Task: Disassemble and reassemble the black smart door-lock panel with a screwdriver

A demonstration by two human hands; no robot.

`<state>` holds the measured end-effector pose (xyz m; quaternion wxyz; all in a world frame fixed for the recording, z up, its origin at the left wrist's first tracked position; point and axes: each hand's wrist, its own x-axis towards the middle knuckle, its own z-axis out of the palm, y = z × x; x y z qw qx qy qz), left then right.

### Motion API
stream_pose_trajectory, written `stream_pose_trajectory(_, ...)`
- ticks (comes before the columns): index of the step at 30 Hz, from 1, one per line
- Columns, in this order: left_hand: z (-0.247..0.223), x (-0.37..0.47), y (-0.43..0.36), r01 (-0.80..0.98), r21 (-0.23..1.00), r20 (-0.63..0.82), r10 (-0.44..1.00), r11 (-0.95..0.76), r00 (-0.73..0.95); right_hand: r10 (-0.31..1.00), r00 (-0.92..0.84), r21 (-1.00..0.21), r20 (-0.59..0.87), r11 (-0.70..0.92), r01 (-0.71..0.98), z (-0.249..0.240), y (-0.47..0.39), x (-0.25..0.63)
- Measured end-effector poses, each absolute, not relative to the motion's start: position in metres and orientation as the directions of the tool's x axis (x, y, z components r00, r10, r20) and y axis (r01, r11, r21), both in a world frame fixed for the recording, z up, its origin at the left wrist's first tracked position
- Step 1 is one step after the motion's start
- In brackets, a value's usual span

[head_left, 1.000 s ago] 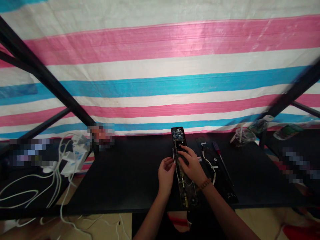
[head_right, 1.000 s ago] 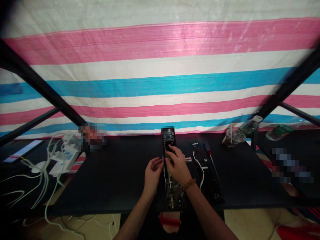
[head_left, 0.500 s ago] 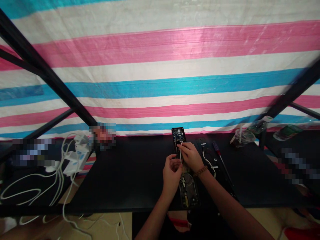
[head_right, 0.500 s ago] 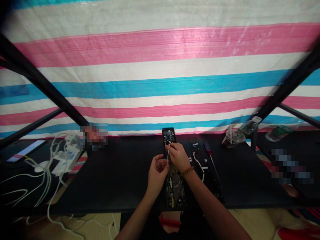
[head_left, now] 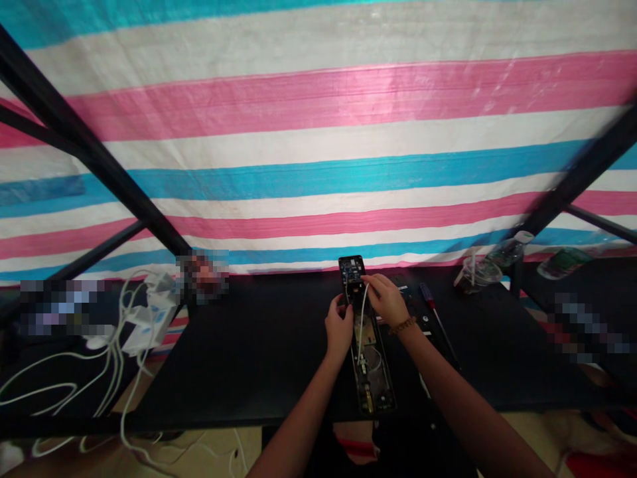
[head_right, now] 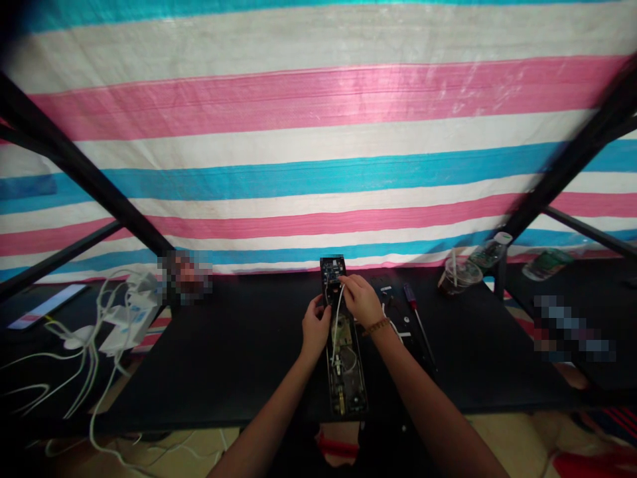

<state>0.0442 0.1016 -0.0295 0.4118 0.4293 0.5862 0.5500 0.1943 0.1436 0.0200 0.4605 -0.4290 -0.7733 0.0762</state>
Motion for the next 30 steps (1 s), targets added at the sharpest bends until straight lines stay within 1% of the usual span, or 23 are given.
stream_pose_trajectory(5,-0.033,0.044,0.096,0.028,0.999,-0.030,0.963,0.039,-0.267,0.802,-0.127,-0.633,0.583,0.547,0.548,0.017,0.160,0.189)
stream_pose_trajectory(9,-0.038,0.045,0.085,0.030,0.996,-0.070,0.966,0.080,-0.249,0.829,-0.168,-0.647,0.534,0.528,0.550,0.017,0.172,0.183)
stream_pose_trajectory(11,-0.038,0.046,0.079,0.043,0.996,-0.070,0.965,0.084,-0.255,0.833,-0.201,-0.638,0.516,0.530,0.558,0.019,0.175,0.181)
stream_pose_trajectory(14,-0.034,0.046,0.077,0.045,0.998,-0.032,0.958,0.047,-0.285,0.836,-0.248,-0.627,0.489,0.535,0.566,0.022,0.179,0.176)
stream_pose_trajectory(20,-0.031,0.045,0.090,0.053,0.999,0.012,0.966,0.002,-0.259,0.846,-0.345,-0.523,0.405,0.525,0.672,0.025,0.188,0.157)
stream_pose_trajectory(26,-0.033,0.054,0.081,0.068,0.998,0.008,0.949,0.014,-0.314,0.848,-0.358,-0.473,0.391,0.519,0.712,0.019,0.189,0.148)
stream_pose_trajectory(30,-0.034,0.058,0.065,0.061,0.998,-0.012,0.948,0.034,-0.318,0.849,-0.349,-0.461,0.397,0.513,0.724,0.015,0.187,0.147)
